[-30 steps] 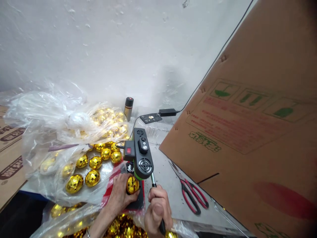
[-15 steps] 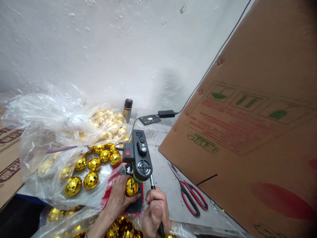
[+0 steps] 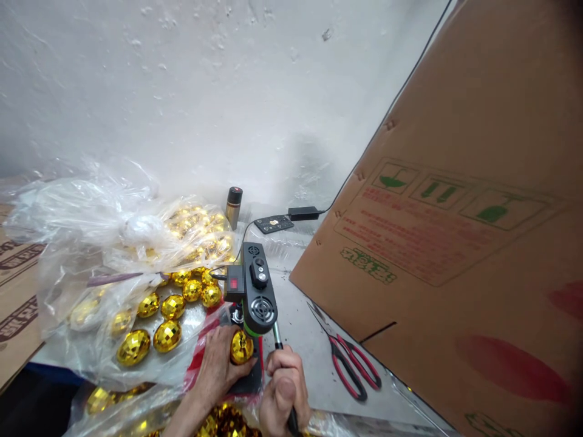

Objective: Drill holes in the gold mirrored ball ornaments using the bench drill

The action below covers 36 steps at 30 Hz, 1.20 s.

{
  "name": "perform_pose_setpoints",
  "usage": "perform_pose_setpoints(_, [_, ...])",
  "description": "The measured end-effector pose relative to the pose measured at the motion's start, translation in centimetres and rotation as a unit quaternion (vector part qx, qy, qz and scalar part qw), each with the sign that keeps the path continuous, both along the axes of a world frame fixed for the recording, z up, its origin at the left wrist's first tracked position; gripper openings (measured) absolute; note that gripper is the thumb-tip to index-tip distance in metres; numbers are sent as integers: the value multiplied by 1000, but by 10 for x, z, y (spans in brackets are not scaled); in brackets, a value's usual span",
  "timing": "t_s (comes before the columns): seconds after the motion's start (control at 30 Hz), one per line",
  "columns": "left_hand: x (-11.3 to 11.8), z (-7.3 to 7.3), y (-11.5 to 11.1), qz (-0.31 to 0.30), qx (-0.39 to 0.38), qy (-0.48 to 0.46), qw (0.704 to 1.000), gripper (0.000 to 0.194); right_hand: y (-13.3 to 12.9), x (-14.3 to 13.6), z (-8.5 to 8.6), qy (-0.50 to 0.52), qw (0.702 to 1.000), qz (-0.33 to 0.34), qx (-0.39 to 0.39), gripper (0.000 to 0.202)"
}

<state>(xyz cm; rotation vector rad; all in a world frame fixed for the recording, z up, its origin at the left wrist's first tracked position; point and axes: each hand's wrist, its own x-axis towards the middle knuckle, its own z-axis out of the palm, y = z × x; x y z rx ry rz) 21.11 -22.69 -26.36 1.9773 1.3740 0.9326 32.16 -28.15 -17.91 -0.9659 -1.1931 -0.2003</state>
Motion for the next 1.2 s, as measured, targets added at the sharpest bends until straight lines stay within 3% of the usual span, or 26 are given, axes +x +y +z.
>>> perform_pose_setpoints(0.13, [-1, 2, 0, 5, 0, -3, 1000, 34, -4, 0, -10, -15, 1000, 2, -24, 40])
perform_pose_setpoints(0.33, [-2, 1, -1, 0, 1, 1, 1000, 36, -3, 2, -39, -40, 999, -10, -10, 37])
perform_pose_setpoints(0.43, [-1, -3, 0, 0, 7, 1, 1000, 39, -2, 4, -42, -52, 999, -6, -15, 38])
perform_pose_setpoints(0.53, [0, 0, 2, 1, -3, 4, 1000, 39, -5, 5, -18, -57, 998, 13, -27, 39])
perform_pose_setpoints(0.67, [-4, 4, -7, -8, -25, 6, 1000, 46, -9, 6, 48, 40, 993, 57, -95, 34])
perform_pose_setpoints(0.73, [-14, -2, -22, -40, -13, 16, 999, 54, -9, 6, 74, 40, 992, 64, -102, 36])
perform_pose_setpoints(0.8, [-31, -15, -40, -85, 12, 36, 996, 65, -8, 6, 86, 31, 993, 66, -95, 36])
perform_pose_setpoints(0.9, [-65, -34, -63, -119, 43, 71, 989, 93, -7, 5, 77, 34, 995, 66, -71, 34])
perform_pose_setpoints(0.97, [-88, -35, -65, -58, 71, 93, 991, 93, -8, 4, 65, 47, 994, 64, -70, 34])
perform_pose_setpoints(1.1, [-119, -8, -32, 145, 165, 157, 963, 50, -10, 1, 51, 62, 993, 59, -86, 33])
perform_pose_setpoints(1.2, [-125, 12, 1, 161, 147, 244, 945, 42, -11, 2, 52, 56, 993, 61, -83, 31])
